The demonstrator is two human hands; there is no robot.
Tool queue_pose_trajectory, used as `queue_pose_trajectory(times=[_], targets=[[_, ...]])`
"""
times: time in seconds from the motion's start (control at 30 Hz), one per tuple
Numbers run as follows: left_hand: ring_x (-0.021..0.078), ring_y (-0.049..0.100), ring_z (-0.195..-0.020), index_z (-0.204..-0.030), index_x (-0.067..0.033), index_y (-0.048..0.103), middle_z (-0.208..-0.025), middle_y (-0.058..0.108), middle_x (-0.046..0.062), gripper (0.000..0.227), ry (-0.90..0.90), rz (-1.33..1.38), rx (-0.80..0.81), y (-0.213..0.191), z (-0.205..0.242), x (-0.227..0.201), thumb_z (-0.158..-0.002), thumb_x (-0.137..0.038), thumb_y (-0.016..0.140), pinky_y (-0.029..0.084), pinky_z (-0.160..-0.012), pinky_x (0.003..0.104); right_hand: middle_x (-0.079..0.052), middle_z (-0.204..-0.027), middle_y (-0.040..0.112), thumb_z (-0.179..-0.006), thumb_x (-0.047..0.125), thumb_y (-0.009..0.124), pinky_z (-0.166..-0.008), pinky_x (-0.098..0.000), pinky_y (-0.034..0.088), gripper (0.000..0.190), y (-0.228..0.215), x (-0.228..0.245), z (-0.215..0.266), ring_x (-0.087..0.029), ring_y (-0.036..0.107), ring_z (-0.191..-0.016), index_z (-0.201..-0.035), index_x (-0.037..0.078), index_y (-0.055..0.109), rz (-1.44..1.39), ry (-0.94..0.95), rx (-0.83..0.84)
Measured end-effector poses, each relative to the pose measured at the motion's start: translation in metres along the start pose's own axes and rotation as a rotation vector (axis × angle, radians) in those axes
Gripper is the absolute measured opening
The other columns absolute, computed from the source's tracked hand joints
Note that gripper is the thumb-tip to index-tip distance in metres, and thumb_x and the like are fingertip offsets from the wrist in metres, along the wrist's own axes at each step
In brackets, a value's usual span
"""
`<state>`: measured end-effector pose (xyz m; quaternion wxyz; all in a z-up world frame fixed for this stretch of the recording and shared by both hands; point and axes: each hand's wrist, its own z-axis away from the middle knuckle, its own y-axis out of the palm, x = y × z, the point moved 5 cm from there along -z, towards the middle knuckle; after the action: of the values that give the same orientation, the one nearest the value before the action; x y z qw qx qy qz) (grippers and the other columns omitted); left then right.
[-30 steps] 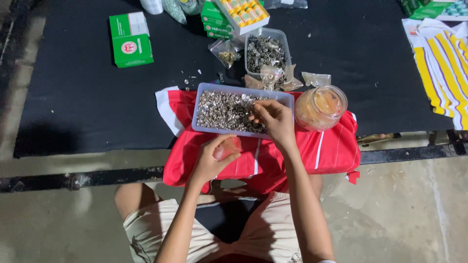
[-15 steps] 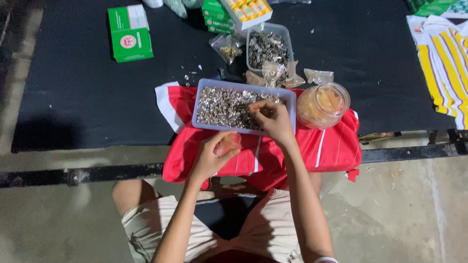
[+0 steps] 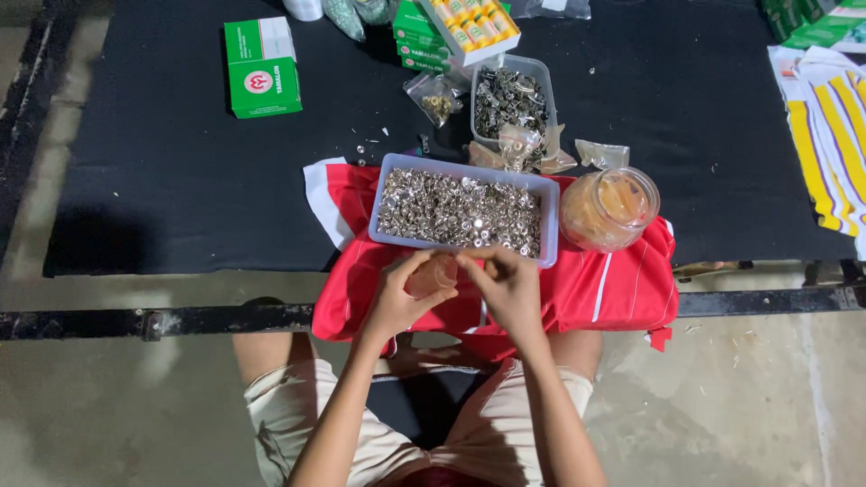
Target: Picking small metal rivets from a container and placing them into a small plastic bag
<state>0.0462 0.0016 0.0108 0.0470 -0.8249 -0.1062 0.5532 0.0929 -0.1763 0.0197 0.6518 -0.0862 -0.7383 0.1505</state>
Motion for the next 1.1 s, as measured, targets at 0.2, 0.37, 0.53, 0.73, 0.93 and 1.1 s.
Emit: queue_pose_trajectory(times=[0.2,0.37,0.53,0.73,0.93,1.1], targets=[[0.0322,0.073,-0.098,-0.12,-0.0129,0.071,-0.103,0.077,0.009,0.055,-0.011,-0.035,0.046,0.001,-0.006,-0.004,-0.068,-0.011,0.09,0.054,-0.091,0.045,-0.004,-0.049,0.044,-0.091,0.014,0.076,-0.054,-0.0278,0.04,0.014,-0.003,0.043,0.022,-0.014,0.043,-0.049,-0.104,0.013,0.082,0.12,-0.161,0.085],[0.0282,0.072,-0.092,-0.12,-0.013,0.072,-0.096,0.075,0.011,0.05,-0.032,0.003,0.035,0.002,-0.006,0.003,-0.073,-0.019,0.091,0.055,-0.085,0.042,-0.008,-0.064,0.058,-0.103,0.005,0.055,-0.062,-0.0315,0.042,0.022,-0.032,0.083,0.002,-0.015,0.044,-0.064,-0.106,0.004,0.077,-0.032,-0.129,-0.073],[0.026,0.073,-0.092,-0.122,-0.0136,0.072,-0.095,0.076,0.01,0.05,-0.039,0.039,0.034,0.003,-0.008,0.002,-0.075,-0.017,0.089,0.056,-0.085,0.041,-0.011,-0.095,0.071,-0.107,0.007,0.053,-0.08,-0.0362,0.051,0.02,-0.045,0.073,-0.027,-0.025,0.065,-0.085,-0.109,0.01,0.073,0.094,-0.357,-0.228],[0.0283,0.073,-0.09,-0.121,-0.0123,0.072,-0.093,0.076,0.012,0.049,-0.029,0.025,0.016,0.001,-0.009,-0.001,-0.075,-0.018,0.089,0.056,-0.082,0.042,-0.007,-0.118,0.058,-0.084,0.037,0.081,-0.083,-0.0478,0.052,0.026,-0.02,0.028,-0.047,-0.035,0.061,-0.101,-0.104,0.021,0.078,0.718,-0.31,-0.034],[0.03,0.074,-0.09,-0.118,-0.0112,0.073,-0.094,0.076,0.014,0.046,-0.034,0.018,0.03,0.002,-0.01,-0.006,-0.076,-0.018,0.088,0.057,-0.08,0.043,-0.006,-0.102,0.067,-0.077,0.034,0.084,-0.081,-0.0484,0.06,0.027,-0.011,-0.003,-0.066,-0.036,0.07,-0.094,-0.1,0.022,0.082,0.748,-0.102,0.085],[0.0289,0.073,-0.089,-0.118,-0.0108,0.073,-0.093,0.076,0.014,0.047,-0.021,0.026,0.019,0.001,-0.009,-0.002,-0.075,-0.017,0.089,0.057,-0.08,0.043,-0.009,-0.1,0.068,-0.075,0.027,0.085,-0.078,-0.0481,0.061,0.027,-0.005,-0.009,-0.07,-0.039,0.073,-0.09,-0.099,0.017,0.081,0.656,-0.003,0.139]])
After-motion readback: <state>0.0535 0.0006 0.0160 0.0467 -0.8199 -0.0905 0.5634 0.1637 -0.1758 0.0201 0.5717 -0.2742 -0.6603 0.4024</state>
